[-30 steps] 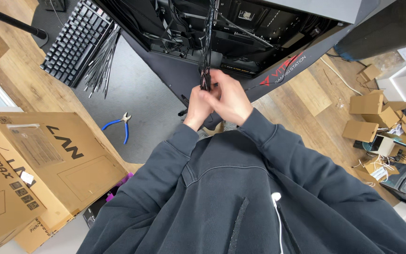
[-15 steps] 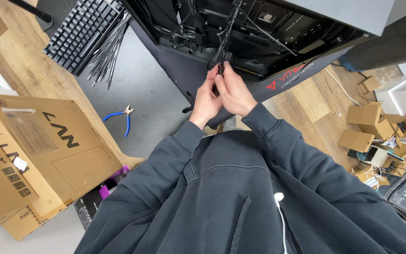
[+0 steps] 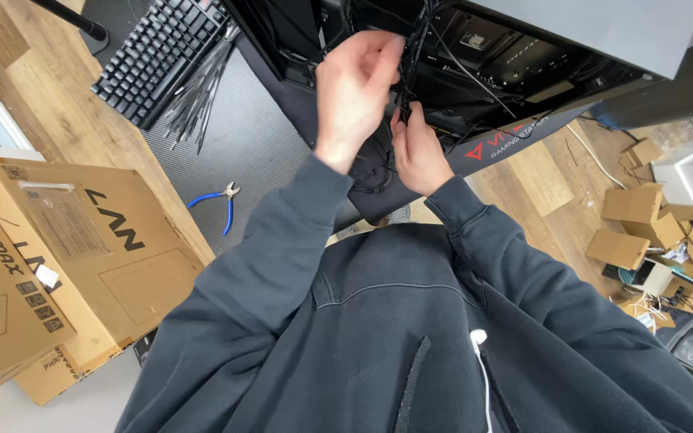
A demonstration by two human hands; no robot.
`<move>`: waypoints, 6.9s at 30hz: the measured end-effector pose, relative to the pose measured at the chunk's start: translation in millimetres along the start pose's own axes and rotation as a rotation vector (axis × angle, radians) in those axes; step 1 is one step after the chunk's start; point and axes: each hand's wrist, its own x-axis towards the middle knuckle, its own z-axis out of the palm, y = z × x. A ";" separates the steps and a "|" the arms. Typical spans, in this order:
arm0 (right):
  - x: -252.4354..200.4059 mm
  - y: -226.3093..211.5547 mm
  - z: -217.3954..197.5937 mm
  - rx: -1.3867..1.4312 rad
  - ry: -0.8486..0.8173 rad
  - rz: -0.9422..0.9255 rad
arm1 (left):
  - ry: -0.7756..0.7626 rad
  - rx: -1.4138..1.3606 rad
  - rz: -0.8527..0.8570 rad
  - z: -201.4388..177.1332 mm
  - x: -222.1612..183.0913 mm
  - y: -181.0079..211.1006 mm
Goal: The person organizes and connects multiple black internal cables inside a computer case by hand, grouping them together and tucking them into the internal frame.
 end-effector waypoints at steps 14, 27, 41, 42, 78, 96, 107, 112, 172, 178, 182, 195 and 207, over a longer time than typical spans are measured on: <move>4.0 12.3 -1.9 -0.023 0.034 -0.018 | -0.041 0.311 0.234 28.6 17.7 -24.0; 58.5 -13.0 41.4 -0.088 0.095 -0.054 | 0.045 0.543 0.319 -57.9 -5.5 -10.9; 88.0 11.2 65.0 -0.608 0.176 0.135 | -0.164 0.373 0.568 -5.3 10.5 -26.5; 88.9 10.3 64.8 -0.608 0.178 0.135 | -0.164 0.372 0.571 9.6 2.3 -12.8; 50.5 -102.7 -27.9 0.282 0.187 -0.284 | 0.398 0.145 0.476 9.1 -2.4 -17.3; 73.7 -32.8 -0.6 1.584 -0.116 -0.126 | 0.295 0.516 0.690 25.2 6.8 -42.9; 4.5 -36.2 25.3 1.265 0.575 0.228 | 0.278 0.809 0.472 69.9 -4.7 -53.8; -35.4 -7.5 -8.6 1.074 0.307 0.475 | -0.082 0.538 0.089 59.9 -29.8 -21.4; 59.9 -35.1 8.9 -0.075 0.256 -0.057 | -0.290 0.092 -0.040 49.3 -41.0 -118.4; 56.4 -11.9 5.7 -0.127 0.230 -0.125 | -0.061 0.139 0.168 0.0 -35.5 -98.5; 49.7 -12.6 3.5 -0.124 0.224 -0.225 | -0.115 -0.078 -0.256 15.6 -5.7 -104.3; 50.6 -17.4 -0.1 -0.160 0.235 -0.182 | 0.134 -0.899 -0.602 73.5 2.9 -116.9; 59.7 -17.8 6.1 -0.139 0.227 -0.201 | -0.006 0.209 -0.347 17.2 -6.7 -130.3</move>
